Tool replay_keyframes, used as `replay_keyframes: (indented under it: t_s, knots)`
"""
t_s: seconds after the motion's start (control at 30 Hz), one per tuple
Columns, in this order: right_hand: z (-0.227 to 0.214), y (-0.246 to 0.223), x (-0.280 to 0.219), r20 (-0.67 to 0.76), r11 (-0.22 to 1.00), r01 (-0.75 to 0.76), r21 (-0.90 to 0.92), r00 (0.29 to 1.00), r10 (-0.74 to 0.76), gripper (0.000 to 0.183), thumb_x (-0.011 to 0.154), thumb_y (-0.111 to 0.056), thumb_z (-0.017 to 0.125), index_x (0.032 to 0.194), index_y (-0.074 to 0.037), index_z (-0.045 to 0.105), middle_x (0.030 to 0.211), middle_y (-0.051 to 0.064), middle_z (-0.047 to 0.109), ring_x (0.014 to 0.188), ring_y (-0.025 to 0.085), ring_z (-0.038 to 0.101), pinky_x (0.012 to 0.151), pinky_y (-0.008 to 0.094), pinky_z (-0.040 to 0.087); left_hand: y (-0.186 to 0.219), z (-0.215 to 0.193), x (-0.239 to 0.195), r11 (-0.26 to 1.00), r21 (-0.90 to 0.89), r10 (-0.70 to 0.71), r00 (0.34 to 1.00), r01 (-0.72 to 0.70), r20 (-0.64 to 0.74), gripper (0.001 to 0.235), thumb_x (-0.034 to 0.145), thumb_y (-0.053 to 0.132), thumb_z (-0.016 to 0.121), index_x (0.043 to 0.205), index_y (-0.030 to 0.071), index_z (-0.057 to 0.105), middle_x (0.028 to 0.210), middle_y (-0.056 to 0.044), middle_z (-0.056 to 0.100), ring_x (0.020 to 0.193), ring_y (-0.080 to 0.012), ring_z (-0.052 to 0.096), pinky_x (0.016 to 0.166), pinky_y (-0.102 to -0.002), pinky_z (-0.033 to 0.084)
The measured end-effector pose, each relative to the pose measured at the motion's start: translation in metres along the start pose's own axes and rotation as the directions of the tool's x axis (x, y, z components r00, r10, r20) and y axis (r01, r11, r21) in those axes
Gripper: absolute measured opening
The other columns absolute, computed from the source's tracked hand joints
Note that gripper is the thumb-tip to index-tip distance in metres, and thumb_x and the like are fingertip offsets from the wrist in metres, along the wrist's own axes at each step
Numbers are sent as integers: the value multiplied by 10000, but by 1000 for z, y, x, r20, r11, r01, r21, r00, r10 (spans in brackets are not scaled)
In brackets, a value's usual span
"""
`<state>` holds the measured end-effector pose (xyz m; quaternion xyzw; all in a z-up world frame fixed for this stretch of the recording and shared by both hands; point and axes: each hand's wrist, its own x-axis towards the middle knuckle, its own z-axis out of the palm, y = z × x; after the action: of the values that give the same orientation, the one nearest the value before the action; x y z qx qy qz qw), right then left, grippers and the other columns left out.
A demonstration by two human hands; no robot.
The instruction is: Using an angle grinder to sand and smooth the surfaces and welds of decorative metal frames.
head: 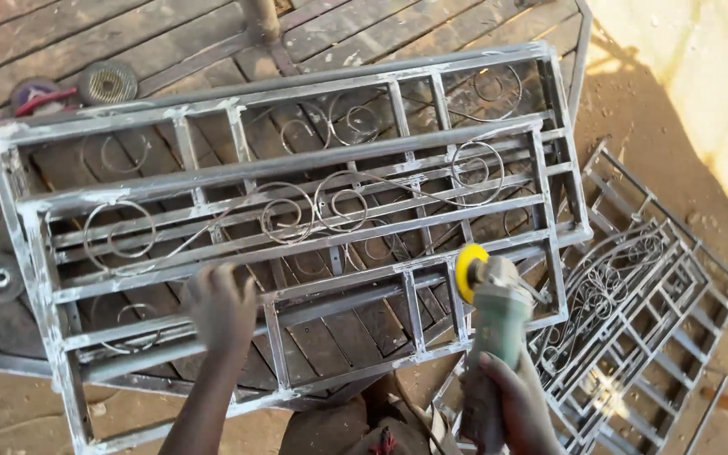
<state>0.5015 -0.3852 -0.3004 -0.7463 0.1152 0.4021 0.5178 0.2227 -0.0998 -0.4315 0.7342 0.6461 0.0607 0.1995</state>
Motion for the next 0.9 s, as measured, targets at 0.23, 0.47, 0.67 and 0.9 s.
replay_keyframes:
  t_s: [0.23,0.47,0.67,0.9]
  knots:
    - [52,-48,17,177,746,162,-646,982,-59,500,715,-139,777,1174,-75,591,912,100,631,773,177,553,671,336,482,-21,-4,-62,991,119,-68,994,57,90,567,887,576,650,1292,180,651,1524,-112,544,1490,-364,349,1228,-588,216]
    - [67,-93,41,300,332,309,-891,951,-81,636,717,-331,751,1306,-208,544,1039,81,776,867,295,736,762,435,539,42,32,-95,981,56,-193,961,186,197,448,878,373,747,1262,167,643,1427,-69,560,1482,-327,343,1185,-554,343]
    - [74,-125,102,537,121,551,-826,833,-134,732,757,-325,773,1400,-228,438,1272,207,676,1241,450,633,1065,589,481,50,90,-134,990,88,-96,976,115,-197,629,839,406,732,1399,137,631,1451,-124,557,1525,-380,384,1215,-546,348]
    - [88,-132,141,600,-60,601,-797,777,-189,697,775,-358,727,1394,-236,430,1250,171,673,1202,410,661,1062,546,500,57,94,-132,984,17,-173,976,177,-135,649,863,371,705,1445,132,547,1564,-56,446,1583,-353,255,1214,-571,336]
